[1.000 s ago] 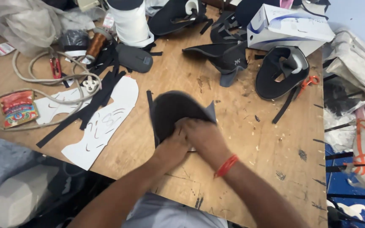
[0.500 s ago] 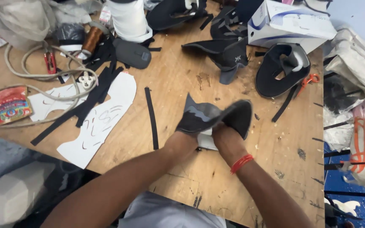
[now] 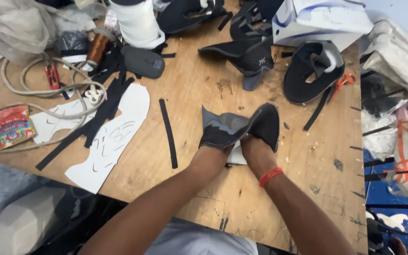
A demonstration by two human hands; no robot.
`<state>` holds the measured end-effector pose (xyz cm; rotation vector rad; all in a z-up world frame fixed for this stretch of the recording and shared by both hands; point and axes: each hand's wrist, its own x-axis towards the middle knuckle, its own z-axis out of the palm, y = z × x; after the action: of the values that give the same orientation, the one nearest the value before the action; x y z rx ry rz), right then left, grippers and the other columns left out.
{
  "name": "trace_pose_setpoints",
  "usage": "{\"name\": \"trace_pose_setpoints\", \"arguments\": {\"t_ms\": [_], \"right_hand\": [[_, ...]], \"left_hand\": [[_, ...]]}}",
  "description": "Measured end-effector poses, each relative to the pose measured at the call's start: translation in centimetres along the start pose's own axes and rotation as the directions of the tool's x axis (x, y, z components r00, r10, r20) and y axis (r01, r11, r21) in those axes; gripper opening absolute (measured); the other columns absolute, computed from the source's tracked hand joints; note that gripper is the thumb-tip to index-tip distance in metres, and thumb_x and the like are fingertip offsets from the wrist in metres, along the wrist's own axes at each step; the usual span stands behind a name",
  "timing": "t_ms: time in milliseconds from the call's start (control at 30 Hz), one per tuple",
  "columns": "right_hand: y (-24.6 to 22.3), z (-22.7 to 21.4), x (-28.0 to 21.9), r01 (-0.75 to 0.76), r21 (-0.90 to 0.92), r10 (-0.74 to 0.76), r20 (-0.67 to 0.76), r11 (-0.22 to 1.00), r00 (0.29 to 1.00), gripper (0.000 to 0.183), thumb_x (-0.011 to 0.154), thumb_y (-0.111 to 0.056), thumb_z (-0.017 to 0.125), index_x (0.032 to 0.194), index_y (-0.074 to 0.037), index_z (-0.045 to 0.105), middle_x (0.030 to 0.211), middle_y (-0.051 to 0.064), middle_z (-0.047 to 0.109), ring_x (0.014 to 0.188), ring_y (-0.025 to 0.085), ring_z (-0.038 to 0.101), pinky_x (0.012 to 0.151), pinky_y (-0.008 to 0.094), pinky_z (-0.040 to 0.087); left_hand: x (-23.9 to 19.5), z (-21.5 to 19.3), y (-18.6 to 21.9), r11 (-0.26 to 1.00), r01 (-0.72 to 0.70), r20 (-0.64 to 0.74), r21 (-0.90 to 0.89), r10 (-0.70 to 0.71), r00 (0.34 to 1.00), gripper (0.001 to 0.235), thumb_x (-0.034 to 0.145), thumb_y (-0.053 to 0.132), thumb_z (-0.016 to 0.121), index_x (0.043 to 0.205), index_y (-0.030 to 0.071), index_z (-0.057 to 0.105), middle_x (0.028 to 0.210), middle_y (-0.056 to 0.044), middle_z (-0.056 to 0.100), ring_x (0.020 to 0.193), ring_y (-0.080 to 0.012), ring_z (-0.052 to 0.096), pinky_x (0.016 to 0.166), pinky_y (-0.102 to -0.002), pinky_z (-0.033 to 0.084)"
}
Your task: The person sits at a workbench and turns black fabric shoe upper components right-side out, working them inside out by hand one at a time and placing each finished upper on the table with a pile of completed uppers.
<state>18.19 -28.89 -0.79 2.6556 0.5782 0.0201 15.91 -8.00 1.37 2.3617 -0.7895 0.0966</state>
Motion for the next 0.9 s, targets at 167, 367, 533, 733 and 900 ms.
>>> {"name": "trace_pose_setpoints", "arguments": {"t_ms": [167, 367, 533, 733, 900], "right_hand": [[0.5, -1.5, -0.1, -0.037, 0.189, 0.042, -0.021, 0.981, 0.999, 0.025, 0.09, -0.004, 0.055, 0.113, -0.004, 0.065, 0.098, 0.017, 0.074, 0.086, 0.031, 0.074, 0.07, 0.042, 0.061], [0.5, -7.6, -1.2, -0.024, 0.677, 0.154, -0.133, 0.735, 0.979, 0.045, 0.093, -0.009, 0.049, 0.137, -0.003, 0.056, 0.103, 0.027, 0.07, 0.081, 0.044, 0.069, 0.069, 0.055, 0.055], [0.2, -7.0, -2.0, 0.137, 0.343, -0.083, -0.166, 0.929, 0.983, 0.033, 0.092, -0.018, 0.057, 0.115, 0.005, 0.059, 0.095, 0.024, 0.069, 0.092, 0.038, 0.071, 0.076, 0.047, 0.057], [-0.5, -6.2, -1.3, -0.174, 0.579, 0.146, 0.096, 0.796, 0.985, 0.027, 0.096, -0.025, 0.06, 0.113, -0.004, 0.064, 0.104, 0.021, 0.07, 0.094, 0.039, 0.07, 0.079, 0.05, 0.054], [-0.2, -2.6, -1.9, -0.203, 0.719, 0.205, 0.087, 0.665, 0.975, 0.023, 0.095, -0.013, 0.059, 0.114, -0.002, 0.065, 0.103, 0.026, 0.07, 0.097, 0.042, 0.069, 0.08, 0.051, 0.054]], "left_hand": [[0.5, -3.8, 2.4, 0.961, 0.103, -0.093, -0.257, -0.131, 0.987, 0.031, 0.099, 0.015, 0.053, 0.126, 0.008, 0.066, 0.119, -0.023, 0.064, 0.11, -0.0416, 0.06, 0.09, -0.048, 0.049], [0.5, -3.8, 2.0, 0.972, 0.134, -0.061, -0.192, -0.148, 0.987, 0.032, 0.097, 0.017, 0.053, 0.125, 0.01, 0.066, 0.12, -0.019, 0.066, 0.113, -0.0383, 0.06, 0.098, -0.045, 0.047], [-0.3, -1.1, -0.2, 0.821, -0.199, -0.064, 0.536, 0.274, 0.959, 0.049, 0.083, 0.012, 0.054, 0.131, 0.006, 0.061, 0.129, -0.018, 0.064, 0.121, -0.0343, 0.059, 0.105, -0.042, 0.042], [-1.3, 1.2, -1.6, 0.846, -0.193, 0.193, 0.498, 0.109, 0.975, 0.036, 0.09, 0.011, 0.055, 0.122, 0.0, 0.068, 0.122, -0.018, 0.068, 0.114, -0.0302, 0.062, 0.1, -0.037, 0.046], [-1.0, 0.6, -1.0, 0.796, -0.282, 0.365, 0.536, 0.083, 0.927, 0.027, 0.091, 0.013, 0.057, 0.107, 0.002, 0.075, 0.107, -0.014, 0.073, 0.104, -0.0283, 0.065, 0.09, -0.039, 0.049]]}}
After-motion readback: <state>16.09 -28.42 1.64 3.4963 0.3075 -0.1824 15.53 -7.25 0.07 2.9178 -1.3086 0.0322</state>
